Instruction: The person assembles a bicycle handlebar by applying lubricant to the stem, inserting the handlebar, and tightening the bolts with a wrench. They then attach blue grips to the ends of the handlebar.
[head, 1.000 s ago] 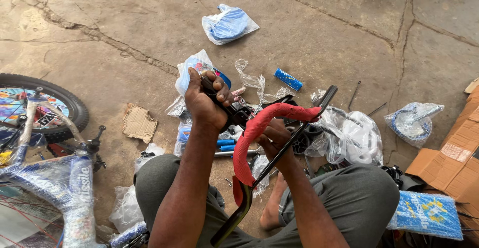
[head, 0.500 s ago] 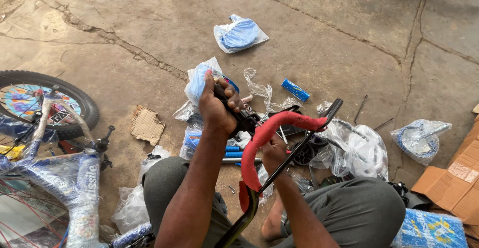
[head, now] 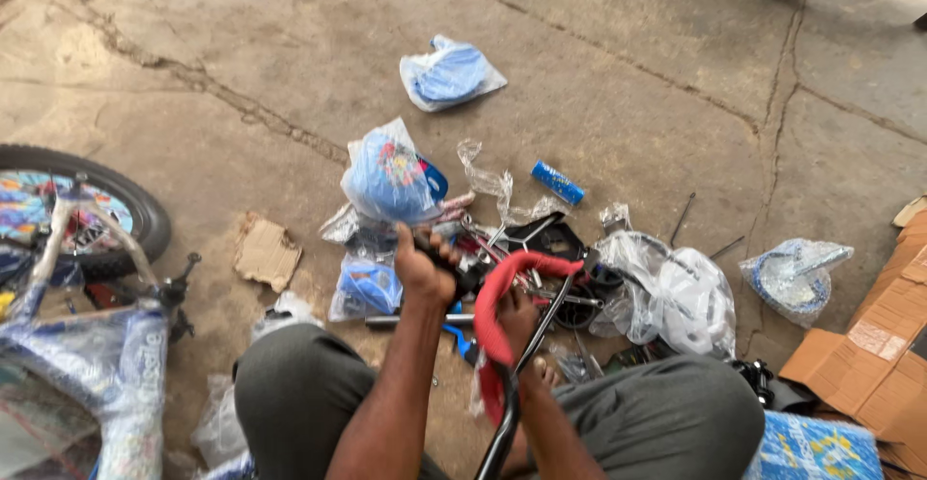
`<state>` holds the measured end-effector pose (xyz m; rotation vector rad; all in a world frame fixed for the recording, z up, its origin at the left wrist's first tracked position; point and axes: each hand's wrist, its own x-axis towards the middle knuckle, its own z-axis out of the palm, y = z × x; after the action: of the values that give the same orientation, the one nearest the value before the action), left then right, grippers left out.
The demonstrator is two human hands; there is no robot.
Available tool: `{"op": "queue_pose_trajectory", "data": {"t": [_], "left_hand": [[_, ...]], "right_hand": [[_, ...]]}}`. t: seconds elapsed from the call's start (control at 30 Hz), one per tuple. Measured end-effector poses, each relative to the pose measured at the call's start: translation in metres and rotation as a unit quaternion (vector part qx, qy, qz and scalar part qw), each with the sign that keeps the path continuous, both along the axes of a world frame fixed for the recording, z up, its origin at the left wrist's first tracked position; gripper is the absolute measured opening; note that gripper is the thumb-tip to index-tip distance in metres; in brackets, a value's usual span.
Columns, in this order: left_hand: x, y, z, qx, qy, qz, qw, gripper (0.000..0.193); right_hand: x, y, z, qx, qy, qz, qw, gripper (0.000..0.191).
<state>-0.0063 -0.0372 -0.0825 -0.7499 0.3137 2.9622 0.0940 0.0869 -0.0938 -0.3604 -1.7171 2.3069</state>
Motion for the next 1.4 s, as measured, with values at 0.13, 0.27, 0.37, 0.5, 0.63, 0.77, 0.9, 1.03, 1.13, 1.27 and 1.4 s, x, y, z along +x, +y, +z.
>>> {"op": "queue_pose_trajectory", "data": {"t": [0.13, 0.27, 0.37, 0.5, 0.63, 0.77, 0.9, 1.03, 1.13, 1.27, 1.4], "left_hand": [[0.001, 0.007, 0.056, 0.053, 0.048, -0.012, 0.997, 0.053], [0.019, 0.031, 0.115, 0.132, 0.158, -0.071, 0.976, 0.051], [0.030, 0.045, 0.131, 0.149, 0.184, -0.146, 0.961, 0.052], [0.046, 0.052, 0.119, 0.027, 0.109, -0.161, 0.980, 0.054], [0.041, 0.044, 0.114, -0.094, -0.025, -0.172, 0.980, 0.055], [0.017, 0.016, 0.135, -0.105, -0.010, -0.091, 0.990, 0.058], [-0.018, -0.017, 0.154, -0.192, 0.043, -0.028, 0.980, 0.057], [-0.033, -0.022, 0.126, -0.204, 0.069, -0.018, 0.976, 0.054], [-0.040, -0.016, 0.075, -0.155, 0.003, -0.015, 0.988, 0.053], [-0.064, -0.016, 0.012, -0.200, -0.089, -0.043, 0.975, 0.056], [-0.071, -0.009, -0.019, -0.258, -0.143, -0.037, 0.955, 0.056]], "right_hand": [[0.008, 0.018, 0.051, 0.168, 0.022, 0.021, 0.985, 0.017], [0.049, 0.040, 0.103, 0.198, 0.030, -0.013, 0.980, 0.017], [0.082, 0.030, 0.106, 0.067, 0.066, -0.084, 0.992, 0.017], [0.105, 0.020, 0.078, -0.059, 0.069, -0.088, 0.992, 0.018], [0.091, 0.029, 0.061, 0.058, 0.035, -0.067, 0.995, 0.018], [0.050, 0.024, 0.070, 0.163, 0.063, -0.005, 0.985, 0.020], [-0.010, 0.011, 0.078, -0.022, 0.046, 0.082, 0.995, 0.021], [-0.033, 0.001, 0.063, -0.220, -0.037, 0.125, 0.967, 0.021], [-0.039, -0.014, 0.039, -0.291, -0.070, 0.071, 0.951, 0.020], [-0.061, -0.028, 0.018, -0.357, -0.098, 0.037, 0.928, 0.020], [-0.079, -0.032, 0.016, -0.377, -0.106, 0.015, 0.920, 0.020]]}}
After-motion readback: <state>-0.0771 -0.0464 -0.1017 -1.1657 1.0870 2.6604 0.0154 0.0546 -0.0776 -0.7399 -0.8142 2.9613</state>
